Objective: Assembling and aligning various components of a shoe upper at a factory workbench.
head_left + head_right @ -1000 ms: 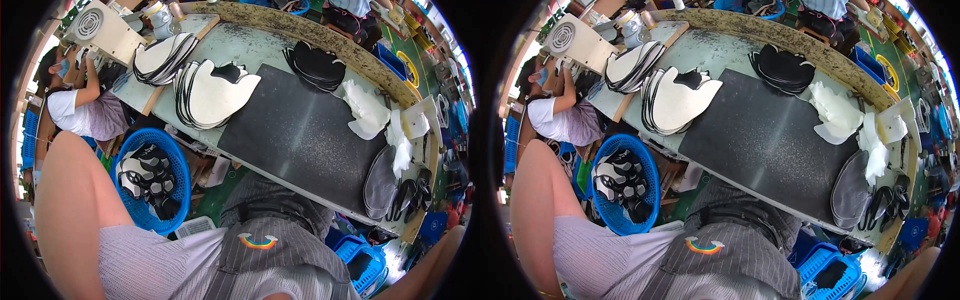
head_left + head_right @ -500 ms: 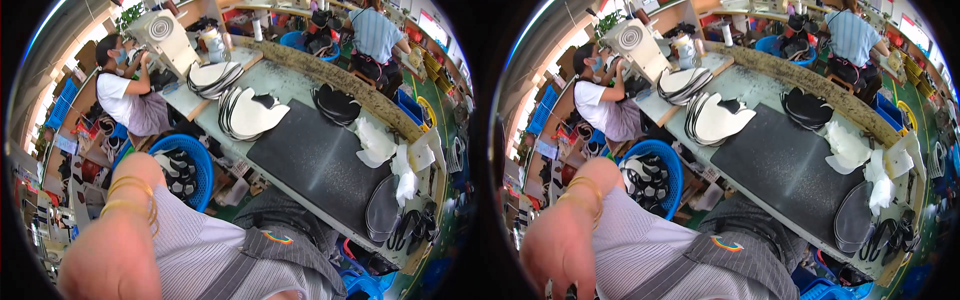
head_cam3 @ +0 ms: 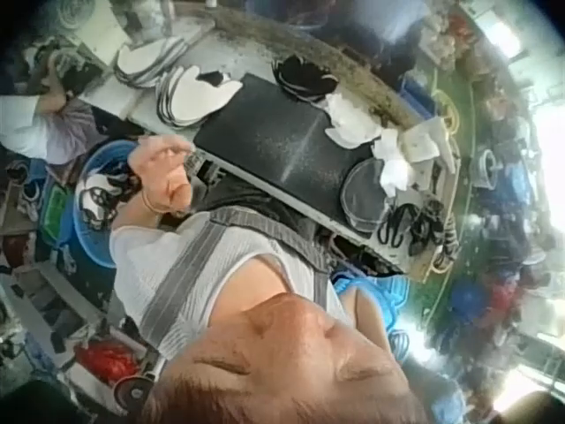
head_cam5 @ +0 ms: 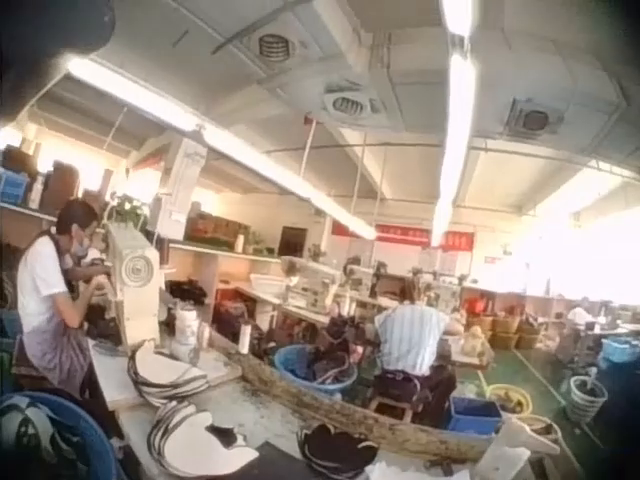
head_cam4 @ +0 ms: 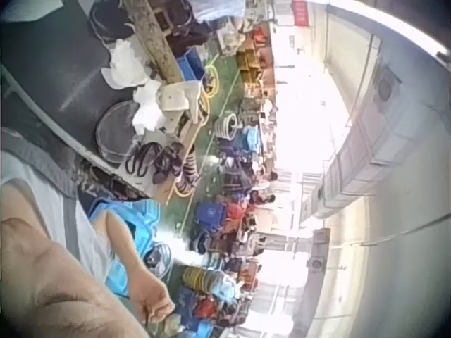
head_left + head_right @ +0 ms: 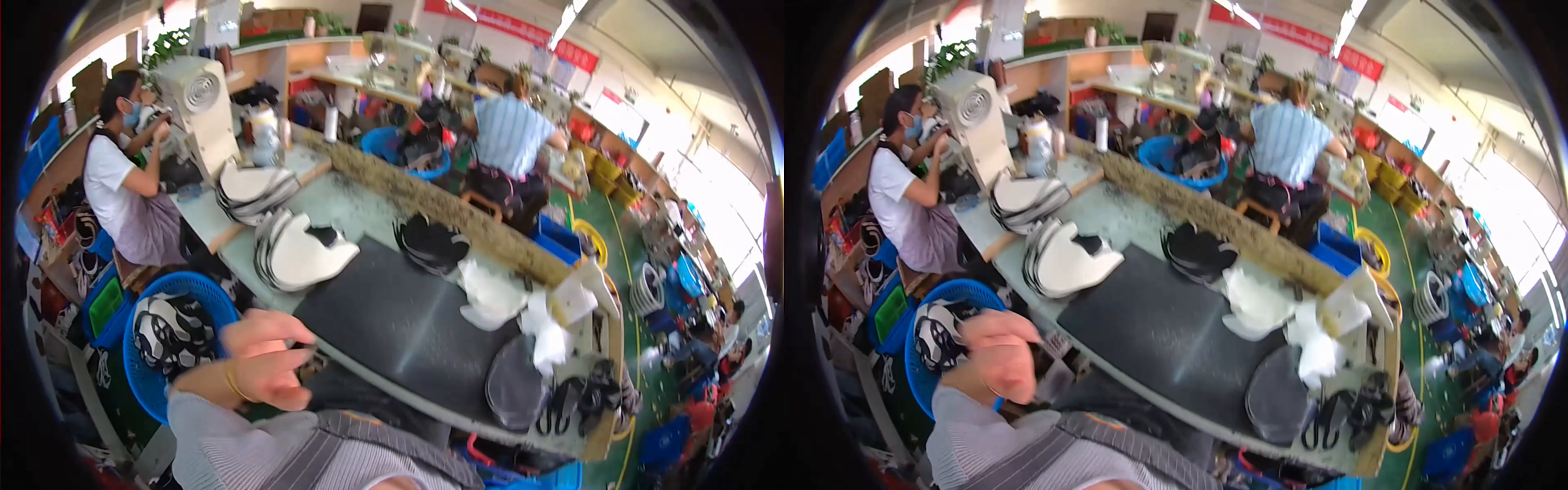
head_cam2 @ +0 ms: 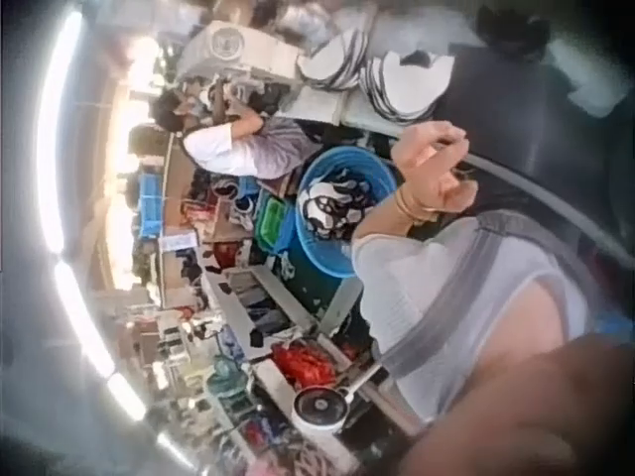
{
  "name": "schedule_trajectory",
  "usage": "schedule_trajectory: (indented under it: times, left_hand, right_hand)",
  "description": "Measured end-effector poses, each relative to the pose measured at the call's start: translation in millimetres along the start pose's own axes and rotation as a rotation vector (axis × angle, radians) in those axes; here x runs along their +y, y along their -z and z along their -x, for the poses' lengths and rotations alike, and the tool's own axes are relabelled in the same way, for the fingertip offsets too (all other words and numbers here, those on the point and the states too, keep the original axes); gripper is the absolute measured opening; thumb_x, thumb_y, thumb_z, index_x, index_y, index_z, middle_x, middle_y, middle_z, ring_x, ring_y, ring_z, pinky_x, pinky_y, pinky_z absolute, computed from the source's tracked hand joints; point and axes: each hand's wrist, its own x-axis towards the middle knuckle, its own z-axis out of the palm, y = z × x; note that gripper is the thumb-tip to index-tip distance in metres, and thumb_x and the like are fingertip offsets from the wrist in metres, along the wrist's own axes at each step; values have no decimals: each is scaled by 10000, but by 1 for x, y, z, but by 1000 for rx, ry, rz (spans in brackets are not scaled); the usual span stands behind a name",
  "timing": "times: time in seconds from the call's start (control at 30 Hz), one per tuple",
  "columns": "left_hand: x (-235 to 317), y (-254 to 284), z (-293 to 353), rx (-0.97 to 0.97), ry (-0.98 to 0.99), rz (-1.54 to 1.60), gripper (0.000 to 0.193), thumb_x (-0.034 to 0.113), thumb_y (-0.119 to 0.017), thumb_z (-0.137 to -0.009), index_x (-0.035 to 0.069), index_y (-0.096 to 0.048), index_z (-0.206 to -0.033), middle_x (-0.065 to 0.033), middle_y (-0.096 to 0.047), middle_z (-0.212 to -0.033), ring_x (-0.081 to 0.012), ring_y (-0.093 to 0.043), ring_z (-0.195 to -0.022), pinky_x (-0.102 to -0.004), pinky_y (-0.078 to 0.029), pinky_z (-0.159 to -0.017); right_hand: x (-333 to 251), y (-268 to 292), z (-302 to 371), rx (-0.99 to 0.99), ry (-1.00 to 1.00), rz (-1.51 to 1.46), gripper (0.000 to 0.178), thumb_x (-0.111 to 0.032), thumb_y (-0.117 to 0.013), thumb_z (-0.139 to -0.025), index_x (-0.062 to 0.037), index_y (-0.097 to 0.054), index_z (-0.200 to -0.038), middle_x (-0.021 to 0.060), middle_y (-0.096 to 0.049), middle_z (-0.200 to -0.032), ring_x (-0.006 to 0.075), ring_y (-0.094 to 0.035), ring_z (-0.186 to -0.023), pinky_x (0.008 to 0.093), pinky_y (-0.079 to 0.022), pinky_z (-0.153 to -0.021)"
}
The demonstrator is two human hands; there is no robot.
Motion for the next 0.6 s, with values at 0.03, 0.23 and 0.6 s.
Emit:
schedule_trajectory:
  times: [0.03, 0.23, 0.6]
  left_hand:
    - [5, -7, 6, -73, 160, -35, 262, 182, -629, -831, 60, -582, -1058, -155, -452, -1139, -215, -567, -759, -276, -480, -644]
    - [39, -85, 62, -173, 807, 255, 252, -10, -637, -805, 42, -590, -1047, -121, -474, -1128, -102, -554, -750, -217, -476, -662]
    - [3, -93, 99, -492, 910, 214, 176, 59, -673, -815, 32, -622, -981, -117, -513, -1117, -164, -602, -769, -241, -522, -634]
  right_hand:
    - [-1, 1, 10, -11, 22, -6, 452, -267, -690, -788, -73, -561, -1176, 121, -657, -957, 268, -626, -832, 414, -498, -817]
    - [-21, -18, 91, 60, 14, -150, 453, -261, -684, -791, -74, -557, -1183, 122, -657, -960, 269, -627, -828, 417, -500, -813]
    - [-18, -7, 81, -416, -154, -348, 582, -274, -642, -812, -120, -440, -1336, 133, -633, -1107, 271, -631, -944, 442, -493, -853]
